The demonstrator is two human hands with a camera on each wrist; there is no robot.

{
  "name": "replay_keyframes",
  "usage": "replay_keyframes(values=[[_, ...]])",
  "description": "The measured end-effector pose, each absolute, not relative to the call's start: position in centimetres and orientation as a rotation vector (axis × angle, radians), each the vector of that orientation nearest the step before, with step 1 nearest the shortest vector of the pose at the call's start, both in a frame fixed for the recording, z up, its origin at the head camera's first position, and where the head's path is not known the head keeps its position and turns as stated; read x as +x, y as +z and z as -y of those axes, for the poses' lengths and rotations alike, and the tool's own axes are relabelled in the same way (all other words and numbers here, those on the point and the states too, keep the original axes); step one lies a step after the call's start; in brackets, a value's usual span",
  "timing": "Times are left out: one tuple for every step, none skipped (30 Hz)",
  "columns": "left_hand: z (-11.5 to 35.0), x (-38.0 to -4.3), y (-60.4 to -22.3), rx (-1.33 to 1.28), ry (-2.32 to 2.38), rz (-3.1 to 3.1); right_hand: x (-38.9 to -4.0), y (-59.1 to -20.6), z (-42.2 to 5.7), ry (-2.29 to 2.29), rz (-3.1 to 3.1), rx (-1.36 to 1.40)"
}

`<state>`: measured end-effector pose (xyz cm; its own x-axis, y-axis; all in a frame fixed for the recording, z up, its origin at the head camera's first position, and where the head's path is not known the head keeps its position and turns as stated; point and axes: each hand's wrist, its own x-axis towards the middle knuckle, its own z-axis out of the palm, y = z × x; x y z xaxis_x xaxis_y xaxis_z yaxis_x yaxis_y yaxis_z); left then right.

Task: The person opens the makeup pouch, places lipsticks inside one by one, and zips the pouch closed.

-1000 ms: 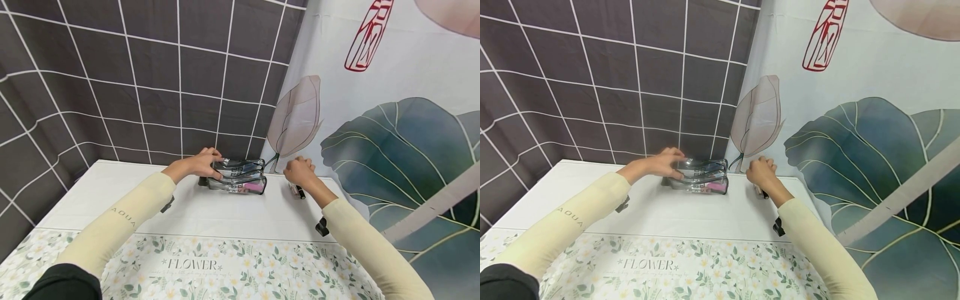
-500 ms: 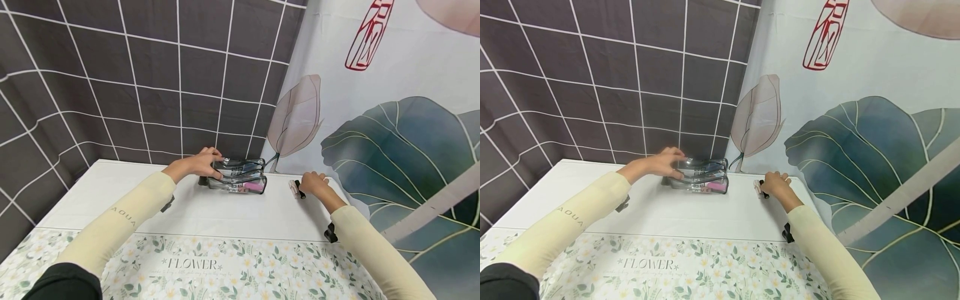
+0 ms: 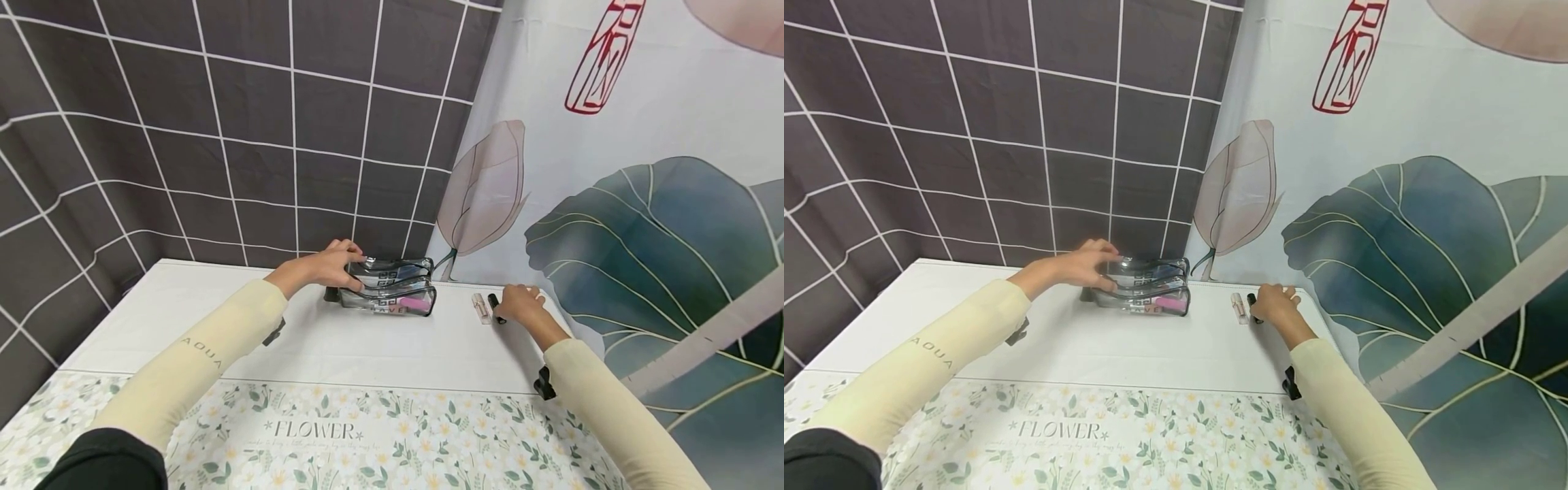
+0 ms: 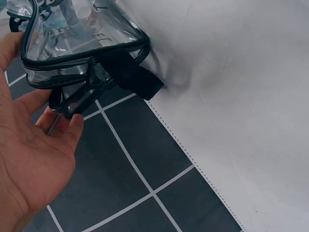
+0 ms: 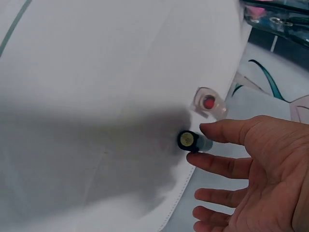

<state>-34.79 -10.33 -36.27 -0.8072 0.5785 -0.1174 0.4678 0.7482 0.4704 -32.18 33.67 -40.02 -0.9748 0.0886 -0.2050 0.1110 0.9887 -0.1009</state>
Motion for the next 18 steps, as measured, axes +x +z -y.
replay_keyframes(values=[[10.3,-34.8,-36.2,0.817,0.63,-2.688,-32.2,-40.1,-33.7,-0.17,-2.936,0.155],[10.4,-34.8,-36.3,0.815,0.635,-2.685,-32.2,-40.2,-33.7,-0.173,-2.942,0.158],[10.4,-34.8,-36.3,0.813,0.641,-2.681,-32.2,-40.3,-33.7,-0.174,-2.947,0.161],[10.4,-34.8,-36.2,0.813,0.646,-2.678,-32.2,-40.5,-33.8,-0.175,-2.95,0.163],[10.4,-34.8,-36.2,0.813,0.651,-2.675,-32.2,-40.5,-33.8,-0.181,-2.954,0.165],[10.4,-34.8,-36.2,0.813,0.654,-2.675,-32.3,-40.6,-33.8,-0.19,-2.956,0.168],[10.4,-34.8,-36.3,0.811,0.657,-2.674,-32.3,-40.7,-33.8,-0.203,-2.956,0.169],[10.4,-34.8,-36.3,0.811,0.656,-2.676,-32.3,-40.7,-33.7,-0.218,-2.956,0.169],[10.4,-34.8,-36.3,0.81,0.656,-2.676,-32.3,-40.7,-33.7,-0.232,-2.955,0.171],[10.4,-34.8,-36.3,0.807,0.656,-2.677,-32.3,-40.6,-33.7,-0.245,-2.953,0.173],[10.5,-34.8,-36.4,0.807,0.655,-2.677,-32.3,-40.6,-33.6,-0.261,-2.952,0.176],[10.5,-34.8,-36.4,0.807,0.654,-2.679,-32.3,-40.4,-33.6,-0.272,-2.953,0.176],[10.5,-34.8,-36.4,0.807,0.657,-2.678,-32.4,-40.3,-33.6,-0.279,-2.955,0.174],[10.5,-34.8,-36.4,0.807,0.658,-2.678,-32.4,-40.2,-33.6,-0.283,-2.959,0.172],[10.4,-34.9,-36.4,0.806,0.662,-2.676,-32.4,-40.0,-33.6,-0.285,-2.962,0.17],[10.4,-34.9,-36.4,0.805,0.666,-2.675,-32.5,-39.8,-33.6,-0.284,-2.967,0.162],[10.4,-34.9,-36.4,0.806,0.67,-2.673,-32.6,-39.6,-33.5,-0.282,-2.972,0.151],[10.4,-34.9,-36.4,0.805,0.672,-2.672,-32.7,-39.3,-33.5,-0.274,-2.978,0.137]])
